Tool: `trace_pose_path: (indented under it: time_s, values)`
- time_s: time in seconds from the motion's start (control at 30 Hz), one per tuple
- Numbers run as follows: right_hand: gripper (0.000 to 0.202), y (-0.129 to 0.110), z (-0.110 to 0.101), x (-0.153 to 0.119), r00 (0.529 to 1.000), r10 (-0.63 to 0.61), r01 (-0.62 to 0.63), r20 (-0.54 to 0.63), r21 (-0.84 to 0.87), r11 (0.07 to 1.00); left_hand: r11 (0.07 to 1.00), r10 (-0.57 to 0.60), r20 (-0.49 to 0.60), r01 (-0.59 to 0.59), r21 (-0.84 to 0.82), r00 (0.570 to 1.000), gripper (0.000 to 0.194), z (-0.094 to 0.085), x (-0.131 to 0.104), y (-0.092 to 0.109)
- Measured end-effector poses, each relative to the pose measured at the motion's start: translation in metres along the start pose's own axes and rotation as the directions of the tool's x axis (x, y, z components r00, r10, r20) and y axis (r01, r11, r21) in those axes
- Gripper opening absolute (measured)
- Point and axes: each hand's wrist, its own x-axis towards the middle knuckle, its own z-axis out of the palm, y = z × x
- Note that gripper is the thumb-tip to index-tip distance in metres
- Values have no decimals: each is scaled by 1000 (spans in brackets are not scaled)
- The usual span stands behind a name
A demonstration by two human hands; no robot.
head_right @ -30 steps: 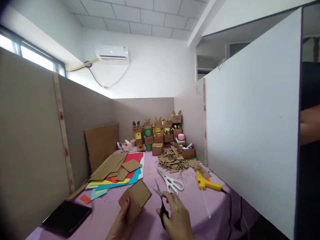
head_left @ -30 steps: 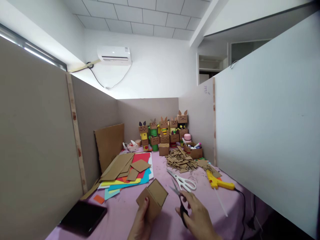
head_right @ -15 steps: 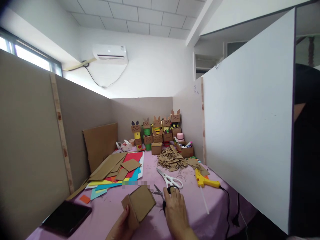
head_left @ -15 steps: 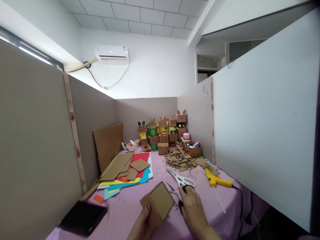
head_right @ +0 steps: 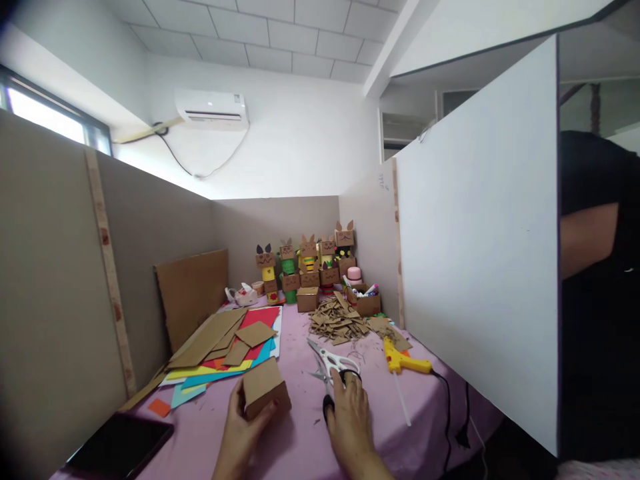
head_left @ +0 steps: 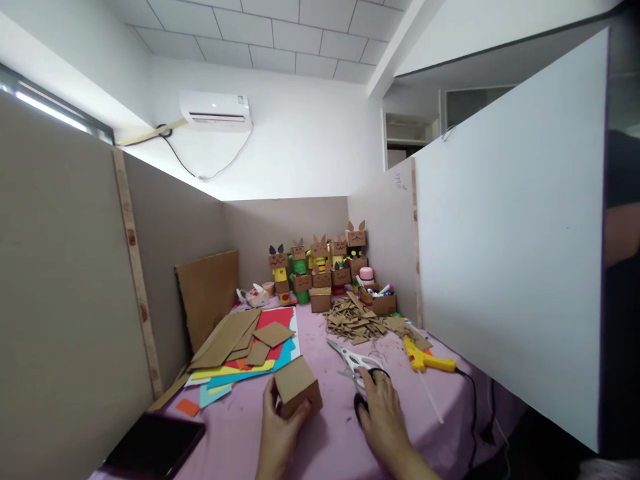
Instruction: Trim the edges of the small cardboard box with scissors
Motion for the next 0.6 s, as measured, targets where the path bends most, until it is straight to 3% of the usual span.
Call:
trace_pose_path:
  time_s: [0.1,0.17,0.23,0.3,0.4,0.6]
  values:
    - [60,-1,3,0,1000,-1,1,-27,-13,1000,987,71,-50,-63,150,996,95,1,-1,1]
    - [60,-2,4,-1,998,-31,29,-62,-26,999,919,242,-95,-197,340,966,90,2,-5,5]
    - [62,-2,6,-3,992,-77,73,-105,-33,997,808,413,-31,-350,474,910,67,5,-11,11]
    - [63,-2,7,-5,982,-116,112,-147,-34,993,730,485,103,-468,499,868,37,13,-16,20]
    - [64,-2,7,-7,966,-155,151,-205,-34,988,663,466,257,-526,532,847,21,32,-17,29]
    - [66,0,8,-7,949,-196,195,-246,-30,980,695,430,353,-554,457,831,5,57,-11,27]
